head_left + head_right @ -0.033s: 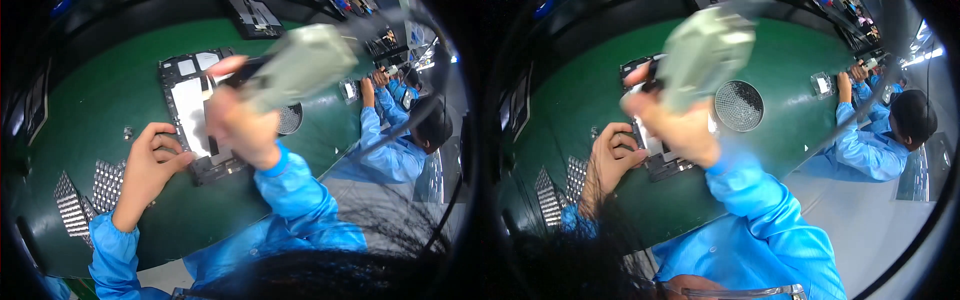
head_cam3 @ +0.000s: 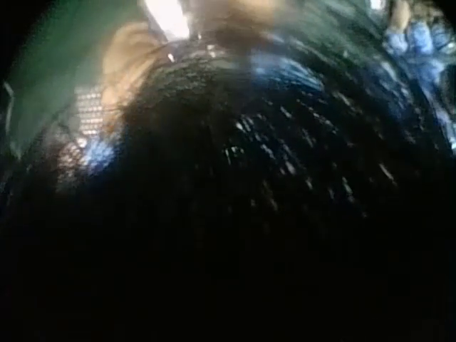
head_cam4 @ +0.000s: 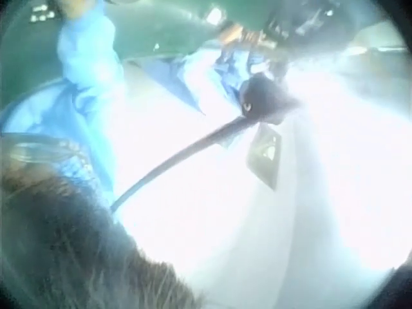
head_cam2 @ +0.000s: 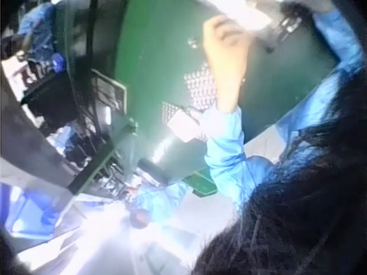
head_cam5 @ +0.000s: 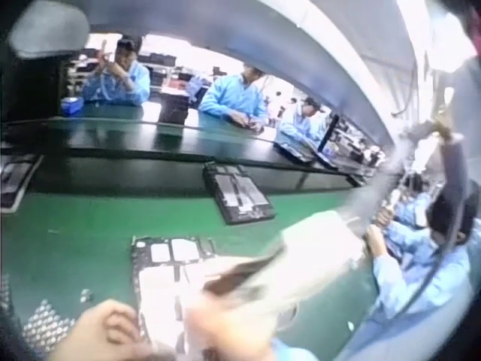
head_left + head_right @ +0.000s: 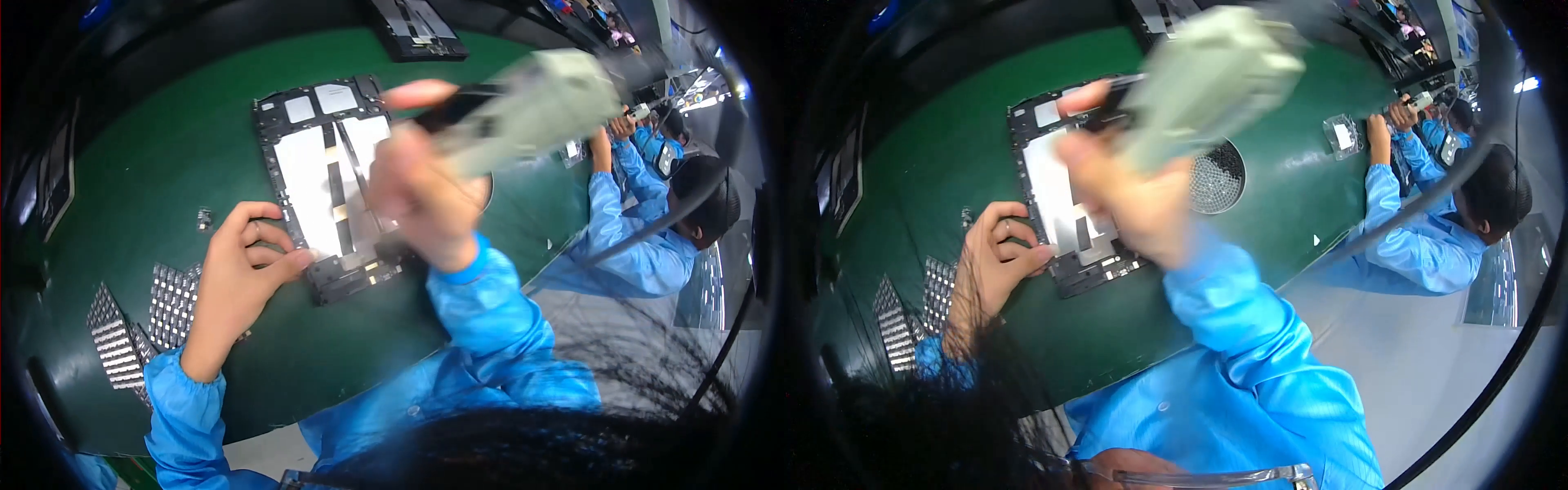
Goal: Assembling small electronic components into a tablet frame using an electric screwdriver.
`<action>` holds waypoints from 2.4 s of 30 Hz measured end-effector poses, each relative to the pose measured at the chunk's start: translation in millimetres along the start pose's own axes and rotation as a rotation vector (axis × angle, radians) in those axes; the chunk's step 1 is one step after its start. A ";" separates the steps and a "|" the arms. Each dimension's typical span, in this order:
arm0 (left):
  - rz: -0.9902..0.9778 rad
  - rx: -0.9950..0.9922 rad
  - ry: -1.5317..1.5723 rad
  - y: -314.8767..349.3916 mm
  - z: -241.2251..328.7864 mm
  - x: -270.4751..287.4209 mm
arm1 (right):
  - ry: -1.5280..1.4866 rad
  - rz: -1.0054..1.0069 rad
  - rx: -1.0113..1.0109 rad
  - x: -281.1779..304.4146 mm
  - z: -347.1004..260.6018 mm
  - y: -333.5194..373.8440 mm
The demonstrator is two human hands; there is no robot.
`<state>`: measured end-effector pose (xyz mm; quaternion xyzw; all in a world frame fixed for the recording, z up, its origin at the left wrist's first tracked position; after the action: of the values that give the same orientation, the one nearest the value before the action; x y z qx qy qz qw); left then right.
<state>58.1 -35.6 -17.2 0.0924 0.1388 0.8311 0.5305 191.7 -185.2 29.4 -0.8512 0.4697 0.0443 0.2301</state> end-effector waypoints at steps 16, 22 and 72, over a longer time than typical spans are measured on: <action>0.093 0.249 -0.032 -15.5 6.2 -13.4 | 0.118 0.341 -0.022 132.7 11.7 -20.2; 0.116 0.237 0.041 -16.8 2.4 -19.0 | 0.155 0.297 -0.070 135.8 13.8 -23.2; -0.073 -0.030 0.069 -8.6 -9.3 0.7 | 0.000 -0.135 -0.112 -25.8 24.0 29.5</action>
<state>62.4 -32.7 -28.8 0.0508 0.1477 0.8159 0.5567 156.5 -168.1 5.2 -0.8925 0.4078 0.0550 0.1846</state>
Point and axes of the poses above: each hand's wrist, its own y-axis away from the middle knuckle, its own x-axis out of the back of the hand, z = x × y, the point moved 1 cm from there along -y, towards the middle knuckle, and after that the axes turned 8 degrees about z, right-handed, at the moved point
